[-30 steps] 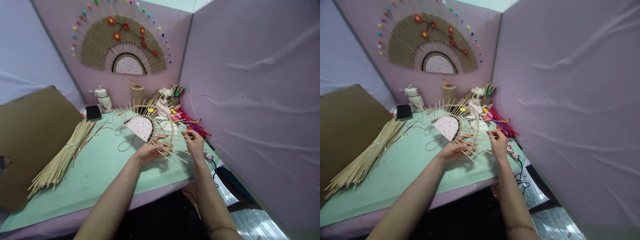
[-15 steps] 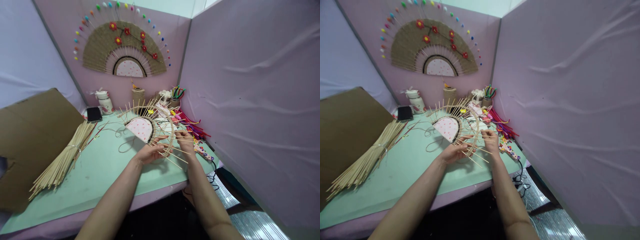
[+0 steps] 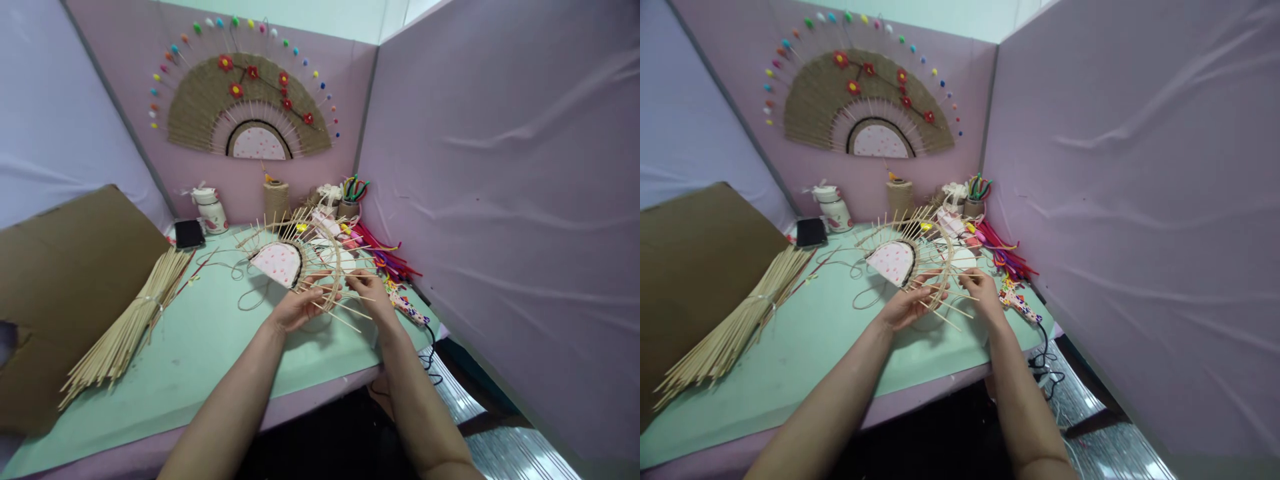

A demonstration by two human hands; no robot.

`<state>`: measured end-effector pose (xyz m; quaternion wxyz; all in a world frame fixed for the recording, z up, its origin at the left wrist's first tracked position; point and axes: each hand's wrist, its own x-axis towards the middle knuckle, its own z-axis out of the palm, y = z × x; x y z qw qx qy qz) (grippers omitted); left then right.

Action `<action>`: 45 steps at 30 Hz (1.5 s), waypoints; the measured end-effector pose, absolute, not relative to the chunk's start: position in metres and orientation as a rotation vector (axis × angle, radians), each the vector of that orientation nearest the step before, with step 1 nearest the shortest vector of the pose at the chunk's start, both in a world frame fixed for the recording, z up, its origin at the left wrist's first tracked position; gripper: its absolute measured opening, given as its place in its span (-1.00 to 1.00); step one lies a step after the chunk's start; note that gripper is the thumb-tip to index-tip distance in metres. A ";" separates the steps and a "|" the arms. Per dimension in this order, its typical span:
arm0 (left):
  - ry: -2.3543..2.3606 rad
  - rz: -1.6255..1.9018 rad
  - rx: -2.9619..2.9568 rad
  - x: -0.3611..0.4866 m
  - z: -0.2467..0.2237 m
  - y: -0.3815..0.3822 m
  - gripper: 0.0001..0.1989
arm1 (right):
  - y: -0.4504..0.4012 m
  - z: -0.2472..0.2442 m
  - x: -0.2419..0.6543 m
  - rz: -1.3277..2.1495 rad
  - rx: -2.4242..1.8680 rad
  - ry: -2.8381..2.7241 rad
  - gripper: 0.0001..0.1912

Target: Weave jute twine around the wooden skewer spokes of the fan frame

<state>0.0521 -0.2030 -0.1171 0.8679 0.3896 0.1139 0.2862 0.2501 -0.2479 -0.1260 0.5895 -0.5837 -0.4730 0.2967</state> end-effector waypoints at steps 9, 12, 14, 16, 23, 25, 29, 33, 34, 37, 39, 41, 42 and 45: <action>0.240 0.580 0.831 0.053 -0.112 -0.205 -0.53 | -0.254 -0.121 0.267 0.166 -1.329 -0.830 -0.66; 0.242 0.574 0.833 0.053 -0.112 -0.205 -0.52 | -0.255 -0.118 0.266 -0.038 -1.239 -0.626 -0.67; 0.238 0.567 0.835 0.053 -0.111 -0.205 -0.53 | -0.257 -0.116 0.264 -0.092 -1.184 -0.562 -0.69; 0.229 0.559 0.839 0.053 -0.110 -0.206 -0.53 | -0.259 -0.114 0.263 -0.011 -1.184 -0.657 -0.72; 0.218 0.542 0.841 0.050 -0.114 -0.204 -0.53 | -0.266 -0.110 0.254 0.394 -1.145 -1.061 -0.69; 0.210 0.533 0.847 0.049 -0.116 -0.202 -0.52 | -0.267 -0.109 0.251 0.558 -1.130 -1.087 -0.66; 0.178 0.467 0.894 0.046 -0.116 -0.201 -0.51 | -0.267 -0.103 0.249 0.685 -1.215 -1.072 -0.70; 0.157 0.419 0.922 0.045 -0.113 -0.202 -0.51 | -0.270 -0.090 0.253 0.577 -1.283 -1.034 -0.67; 0.156 0.415 0.927 0.045 -0.112 -0.203 -0.51 | -0.271 -0.086 0.254 0.523 -1.299 -1.017 -0.66; 0.168 0.416 0.934 0.044 -0.112 -0.202 -0.53 | -0.276 -0.076 0.261 0.433 -1.335 -0.936 -0.62; 0.187 0.415 0.935 0.044 -0.112 -0.202 -0.52 | -0.281 -0.070 0.266 0.584 -1.318 -0.884 -0.60; 0.205 0.404 0.941 0.044 -0.112 -0.201 -0.51 | -0.288 -0.064 0.271 0.831 -1.255 -0.870 -0.60; 0.208 0.401 0.944 0.043 -0.112 -0.200 -0.51 | -0.292 -0.061 0.273 0.931 -1.223 -0.880 -0.60; 0.205 0.419 0.943 0.043 -0.112 -0.200 -0.52 | -0.302 -0.052 0.277 0.924 -1.222 -0.919 -0.57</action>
